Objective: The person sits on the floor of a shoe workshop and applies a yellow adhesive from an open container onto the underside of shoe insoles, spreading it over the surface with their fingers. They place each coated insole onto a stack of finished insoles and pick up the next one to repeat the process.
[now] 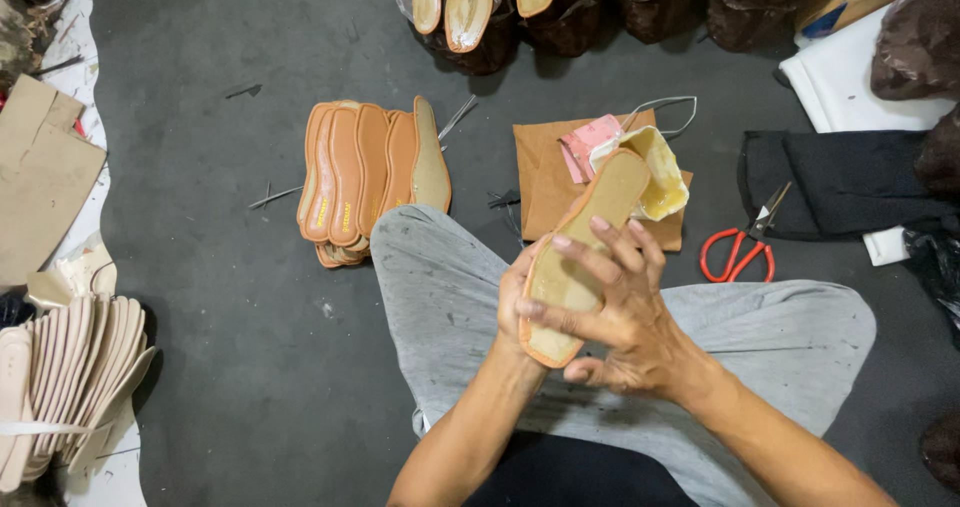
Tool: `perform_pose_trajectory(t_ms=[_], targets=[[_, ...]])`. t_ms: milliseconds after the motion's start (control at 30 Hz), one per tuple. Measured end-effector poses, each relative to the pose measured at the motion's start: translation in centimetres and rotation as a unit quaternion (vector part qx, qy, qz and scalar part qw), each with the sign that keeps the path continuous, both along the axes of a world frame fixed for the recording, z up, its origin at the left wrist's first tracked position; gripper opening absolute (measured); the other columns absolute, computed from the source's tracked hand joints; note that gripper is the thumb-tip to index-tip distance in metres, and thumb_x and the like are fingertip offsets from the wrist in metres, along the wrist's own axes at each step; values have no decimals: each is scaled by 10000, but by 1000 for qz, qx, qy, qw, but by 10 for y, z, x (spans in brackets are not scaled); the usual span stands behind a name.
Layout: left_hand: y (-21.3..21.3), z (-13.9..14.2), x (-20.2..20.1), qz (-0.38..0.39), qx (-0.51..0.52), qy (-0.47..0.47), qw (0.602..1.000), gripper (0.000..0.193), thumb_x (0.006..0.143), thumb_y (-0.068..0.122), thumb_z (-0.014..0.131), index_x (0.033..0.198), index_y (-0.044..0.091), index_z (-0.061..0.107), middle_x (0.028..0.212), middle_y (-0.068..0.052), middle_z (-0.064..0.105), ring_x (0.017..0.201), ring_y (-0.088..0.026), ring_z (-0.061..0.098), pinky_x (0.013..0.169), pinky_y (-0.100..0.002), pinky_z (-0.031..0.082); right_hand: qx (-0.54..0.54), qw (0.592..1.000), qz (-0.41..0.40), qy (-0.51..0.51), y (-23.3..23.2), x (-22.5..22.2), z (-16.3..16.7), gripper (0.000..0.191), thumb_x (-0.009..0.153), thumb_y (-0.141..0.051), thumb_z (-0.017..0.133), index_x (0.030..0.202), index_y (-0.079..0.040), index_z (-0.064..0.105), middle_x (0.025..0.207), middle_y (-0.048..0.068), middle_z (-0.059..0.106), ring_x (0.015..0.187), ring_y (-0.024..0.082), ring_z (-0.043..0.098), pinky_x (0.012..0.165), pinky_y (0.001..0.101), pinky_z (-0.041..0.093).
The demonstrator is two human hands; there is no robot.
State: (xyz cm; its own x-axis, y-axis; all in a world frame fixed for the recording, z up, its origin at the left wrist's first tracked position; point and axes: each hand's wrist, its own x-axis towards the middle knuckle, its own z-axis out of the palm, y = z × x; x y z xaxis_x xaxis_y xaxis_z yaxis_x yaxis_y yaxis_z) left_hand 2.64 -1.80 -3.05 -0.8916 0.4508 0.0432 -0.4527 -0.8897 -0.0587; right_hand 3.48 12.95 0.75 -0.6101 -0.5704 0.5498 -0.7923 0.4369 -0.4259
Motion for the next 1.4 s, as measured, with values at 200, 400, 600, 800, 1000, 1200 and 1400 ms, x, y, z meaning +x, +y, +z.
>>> perform_pose_trajectory(t_ms=[200, 400, 600, 800, 1000, 1200, 1400], targets=[[-19, 10, -12, 11, 58, -53, 997, 644, 1038, 300, 445, 1592, -11, 336, 1512, -261, 481, 1379, -361, 509, 1193, -504, 437, -94, 993, -25, -67, 8, 15, 12, 372, 996, -396, 541, 1312, -265, 688, 1540, 174, 387, 1497, 404, 253, 1260, 583, 149], [-28, 26, 2, -60, 115, -15, 992, 670, 1036, 230, 455, 1621, -55, 296, 1517, -303, 449, 1348, -395, 548, 1165, -462, 482, 27, 964, -260, 41, 10, -15, -12, 699, 765, 31, 611, 1435, -169, 625, 1317, 159, 476, 1323, 371, 418, 1191, 610, 239], [-31, 35, -2, -9, 102, 1, 995, 766, 920, 137, 453, 1654, 5, 278, 1532, -275, 492, 1309, -376, 611, 1129, -449, 521, 57, 958, -267, 90, 10, -8, -22, 737, 727, 86, 581, 1384, -235, 670, 1149, 75, 527, 1217, 302, 463, 1176, 568, 230], [-31, 41, -6, -36, 82, -5, 996, 764, 931, 147, 450, 1663, 8, 278, 1501, -277, 521, 1303, -376, 617, 1138, -450, 523, 64, 959, -264, 79, 10, -18, -21, 653, 728, 31, 598, 1323, -202, 734, 1087, 88, 541, 1155, 309, 457, 1140, 555, 225], [-41, 32, -16, -1, 63, 9, 998, 774, 914, 155, 455, 1647, -22, 284, 1493, -286, 517, 1272, -389, 628, 1120, -465, 534, 2, 965, -180, 192, 6, -2, -20, 557, 801, -34, 686, 1286, -302, 740, 923, -20, 465, 997, 204, 475, 1069, 508, 248], [-29, 24, -19, -12, 64, 2, 998, 733, 960, 171, 444, 1651, -21, 292, 1526, -282, 486, 1289, -383, 615, 1120, -469, 529, 71, 971, -217, 73, 13, -30, -23, 708, 740, 58, 625, 1357, -277, 718, 965, 2, 498, 1016, 235, 470, 1055, 491, 264], [-28, 26, -26, 33, 100, 25, 994, 753, 933, 175, 449, 1648, -6, 296, 1623, -251, 384, 1464, -453, 400, 1211, -493, 426, 12, 986, -156, 61, -1, -10, -31, 695, 693, 14, 666, 1308, -308, 702, 981, -7, 499, 1044, 235, 454, 1060, 514, 244]])
